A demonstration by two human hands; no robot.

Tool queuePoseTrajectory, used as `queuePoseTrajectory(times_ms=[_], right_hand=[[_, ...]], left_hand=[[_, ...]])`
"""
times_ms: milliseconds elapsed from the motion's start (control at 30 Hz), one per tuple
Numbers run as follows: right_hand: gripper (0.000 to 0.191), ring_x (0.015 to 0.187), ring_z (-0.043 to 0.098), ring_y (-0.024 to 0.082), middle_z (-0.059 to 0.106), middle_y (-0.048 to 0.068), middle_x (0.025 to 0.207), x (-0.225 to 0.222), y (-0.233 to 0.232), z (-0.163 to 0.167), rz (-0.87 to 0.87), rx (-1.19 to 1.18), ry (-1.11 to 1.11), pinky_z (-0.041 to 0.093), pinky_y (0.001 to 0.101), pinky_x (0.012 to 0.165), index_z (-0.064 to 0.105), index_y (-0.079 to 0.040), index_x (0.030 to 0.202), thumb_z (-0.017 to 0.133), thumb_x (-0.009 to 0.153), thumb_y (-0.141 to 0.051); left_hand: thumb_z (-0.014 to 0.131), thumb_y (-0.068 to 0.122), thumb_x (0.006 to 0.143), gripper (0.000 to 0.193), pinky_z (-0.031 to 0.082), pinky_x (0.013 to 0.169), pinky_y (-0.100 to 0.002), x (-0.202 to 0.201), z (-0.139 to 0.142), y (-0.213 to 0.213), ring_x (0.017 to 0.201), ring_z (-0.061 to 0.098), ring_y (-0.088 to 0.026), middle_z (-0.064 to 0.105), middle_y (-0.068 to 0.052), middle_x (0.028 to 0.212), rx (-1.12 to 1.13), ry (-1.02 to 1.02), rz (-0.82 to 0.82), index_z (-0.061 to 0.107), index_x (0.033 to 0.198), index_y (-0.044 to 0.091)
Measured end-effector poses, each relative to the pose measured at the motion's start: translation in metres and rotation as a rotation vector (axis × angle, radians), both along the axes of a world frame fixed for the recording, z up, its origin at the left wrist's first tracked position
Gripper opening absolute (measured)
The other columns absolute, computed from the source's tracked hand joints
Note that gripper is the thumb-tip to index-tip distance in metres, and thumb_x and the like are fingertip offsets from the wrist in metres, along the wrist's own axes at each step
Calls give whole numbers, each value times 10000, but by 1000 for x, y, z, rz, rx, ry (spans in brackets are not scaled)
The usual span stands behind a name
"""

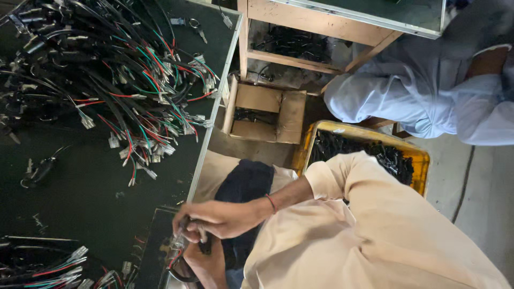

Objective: The person sits at a workbench covered with many wired connectors and assembles electrical plug connectors. They pick wire leads, insert the red and green wires into connector housings, press and twist the parts together by hand, and set finished connectors back on the table among the piles.

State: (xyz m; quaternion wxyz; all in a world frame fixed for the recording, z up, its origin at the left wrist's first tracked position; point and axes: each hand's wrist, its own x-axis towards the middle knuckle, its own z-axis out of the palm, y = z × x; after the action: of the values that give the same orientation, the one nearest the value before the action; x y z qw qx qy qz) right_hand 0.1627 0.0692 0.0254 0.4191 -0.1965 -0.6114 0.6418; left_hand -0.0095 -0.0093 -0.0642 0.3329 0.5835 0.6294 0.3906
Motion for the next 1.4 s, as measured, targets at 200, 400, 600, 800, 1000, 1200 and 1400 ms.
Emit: queuePoseTrajectory(times_ms=[200,400,600,800,1000,1200,1400], right_hand=[[224,1127,698,184,660,91,1201,1,2,-13,144,46,-24,569,314,982,518,-45,1371,452,1158,-52],[285,1185,684,250,653,97,1309,0,0,-10,135,176,-132,563,324,996,519,-58,1407,501,1127,-6],[406,1188,670,261,625,104,1319,8,-9,-27,266,315,-165,560,342,992,488,-74,1428,530,1029,-6],[359,1164,671,265,615,114,1321,12,-7,-30,217,299,-133,570,333,982,469,-74,1430,520,1086,11],[399,1175,688,232,637,71,1281,10,-10,-33,203,293,-113,587,315,984,481,-90,1410,543,1032,25],[398,1167,690,233,637,69,1295,21,-12,-41,203,331,-154,588,315,963,476,-90,1408,550,1033,22],[396,1159,692,233,638,67,1310,21,-10,-37,192,321,-167,589,315,942,471,-89,1406,557,1034,19]], left_hand=[[779,114,810,349,510,864,-376,-4,-5,3,1010,670,-221,684,-181,1009,231,-14,-132,657,1096,-45],[801,93,825,331,527,892,-374,-12,-15,-11,1016,718,-211,723,-150,1005,-62,99,-50,703,1117,-28],[743,30,841,424,494,1003,-366,-9,-35,-17,1165,654,-223,671,-155,1208,127,-141,-77,618,1242,-26],[798,39,781,413,506,898,-367,-13,-28,-19,1054,666,-235,662,-147,1124,75,-44,-152,639,1154,-45],[767,39,839,363,505,943,-369,-6,-34,-19,1116,664,-229,673,-124,1139,120,-16,-146,652,1173,-43],[792,43,789,449,464,971,-371,1,-47,-22,1102,631,-218,652,-127,1113,22,-37,-161,621,1194,-51],[789,40,814,566,428,1075,-375,7,-54,-25,1228,574,-187,567,-87,1244,45,-243,-49,484,1286,-20]])
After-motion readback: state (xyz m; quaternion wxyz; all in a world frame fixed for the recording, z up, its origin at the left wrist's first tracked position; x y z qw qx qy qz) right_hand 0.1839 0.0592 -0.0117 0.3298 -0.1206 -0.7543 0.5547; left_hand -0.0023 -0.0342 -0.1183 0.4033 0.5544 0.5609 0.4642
